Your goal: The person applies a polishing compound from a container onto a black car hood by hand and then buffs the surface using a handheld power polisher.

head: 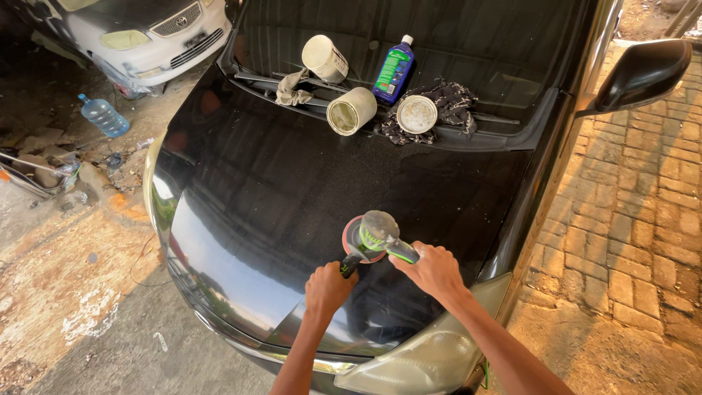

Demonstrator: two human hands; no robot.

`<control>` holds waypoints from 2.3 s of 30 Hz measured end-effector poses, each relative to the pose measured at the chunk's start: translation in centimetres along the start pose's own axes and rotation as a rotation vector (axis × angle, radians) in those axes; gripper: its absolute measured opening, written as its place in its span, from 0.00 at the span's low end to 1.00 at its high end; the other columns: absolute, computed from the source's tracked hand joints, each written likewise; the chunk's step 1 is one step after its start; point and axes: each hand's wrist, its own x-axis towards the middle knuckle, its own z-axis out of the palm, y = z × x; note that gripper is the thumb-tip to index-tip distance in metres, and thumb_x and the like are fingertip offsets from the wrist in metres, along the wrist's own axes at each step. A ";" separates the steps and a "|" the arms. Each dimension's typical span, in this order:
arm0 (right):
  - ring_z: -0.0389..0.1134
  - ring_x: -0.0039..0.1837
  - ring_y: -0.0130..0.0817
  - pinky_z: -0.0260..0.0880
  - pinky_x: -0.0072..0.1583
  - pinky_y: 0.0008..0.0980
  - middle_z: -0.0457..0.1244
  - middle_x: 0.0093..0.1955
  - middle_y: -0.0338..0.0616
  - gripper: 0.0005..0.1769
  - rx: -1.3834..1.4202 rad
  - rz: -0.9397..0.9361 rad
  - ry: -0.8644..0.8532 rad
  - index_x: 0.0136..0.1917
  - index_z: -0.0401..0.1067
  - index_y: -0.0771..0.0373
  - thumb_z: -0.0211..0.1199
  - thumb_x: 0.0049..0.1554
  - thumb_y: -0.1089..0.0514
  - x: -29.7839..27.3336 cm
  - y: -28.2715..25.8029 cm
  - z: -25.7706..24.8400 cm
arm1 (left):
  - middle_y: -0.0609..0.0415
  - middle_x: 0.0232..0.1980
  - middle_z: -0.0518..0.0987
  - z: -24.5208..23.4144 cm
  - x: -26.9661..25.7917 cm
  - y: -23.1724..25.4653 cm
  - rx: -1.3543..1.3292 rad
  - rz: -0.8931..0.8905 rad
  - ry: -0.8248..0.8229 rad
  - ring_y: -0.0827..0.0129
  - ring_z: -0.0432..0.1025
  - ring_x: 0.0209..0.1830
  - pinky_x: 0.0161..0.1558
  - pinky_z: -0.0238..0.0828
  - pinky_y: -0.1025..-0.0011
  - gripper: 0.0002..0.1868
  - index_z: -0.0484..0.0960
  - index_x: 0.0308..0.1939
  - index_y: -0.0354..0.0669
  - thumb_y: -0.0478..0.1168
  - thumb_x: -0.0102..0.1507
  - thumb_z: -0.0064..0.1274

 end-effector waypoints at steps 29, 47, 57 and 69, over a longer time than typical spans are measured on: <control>0.64 0.20 0.28 0.63 0.23 0.29 0.58 0.18 0.36 0.52 -0.216 0.389 -0.198 0.63 0.71 0.75 0.51 0.53 0.22 -13.4 13.8 -5.2 | 0.36 0.34 0.82 6.6 -5.4 10.6 -0.062 0.351 -0.125 0.42 0.78 0.35 0.40 0.75 0.49 0.21 0.84 0.32 0.37 0.54 0.59 0.58; 0.66 0.20 0.34 0.67 0.25 0.35 0.61 0.18 0.40 0.43 -0.113 0.269 -0.258 0.58 0.73 0.74 0.55 0.57 0.28 -10.7 5.8 -0.7 | 0.36 0.35 0.81 3.8 -5.8 2.6 -0.021 0.153 -0.123 0.39 0.77 0.38 0.43 0.74 0.48 0.20 0.83 0.35 0.38 0.54 0.56 0.62; 0.71 0.25 0.45 0.72 0.29 0.43 0.65 0.23 0.51 0.32 0.083 0.122 -0.142 0.42 0.76 0.67 0.64 0.53 0.33 -5.5 -3.5 1.8 | 0.41 0.32 0.83 -0.1 -4.4 -4.2 0.018 -0.030 -0.096 0.44 0.79 0.35 0.39 0.75 0.51 0.21 0.84 0.33 0.39 0.56 0.58 0.61; 0.67 0.24 0.43 0.67 0.29 0.41 0.63 0.18 0.50 0.32 0.052 0.099 -0.135 0.38 0.75 0.68 0.67 0.53 0.33 -9.8 -2.1 0.5 | 0.38 0.31 0.82 2.3 -8.5 -3.6 0.037 -0.016 -0.114 0.42 0.79 0.35 0.39 0.75 0.50 0.24 0.82 0.33 0.37 0.58 0.58 0.61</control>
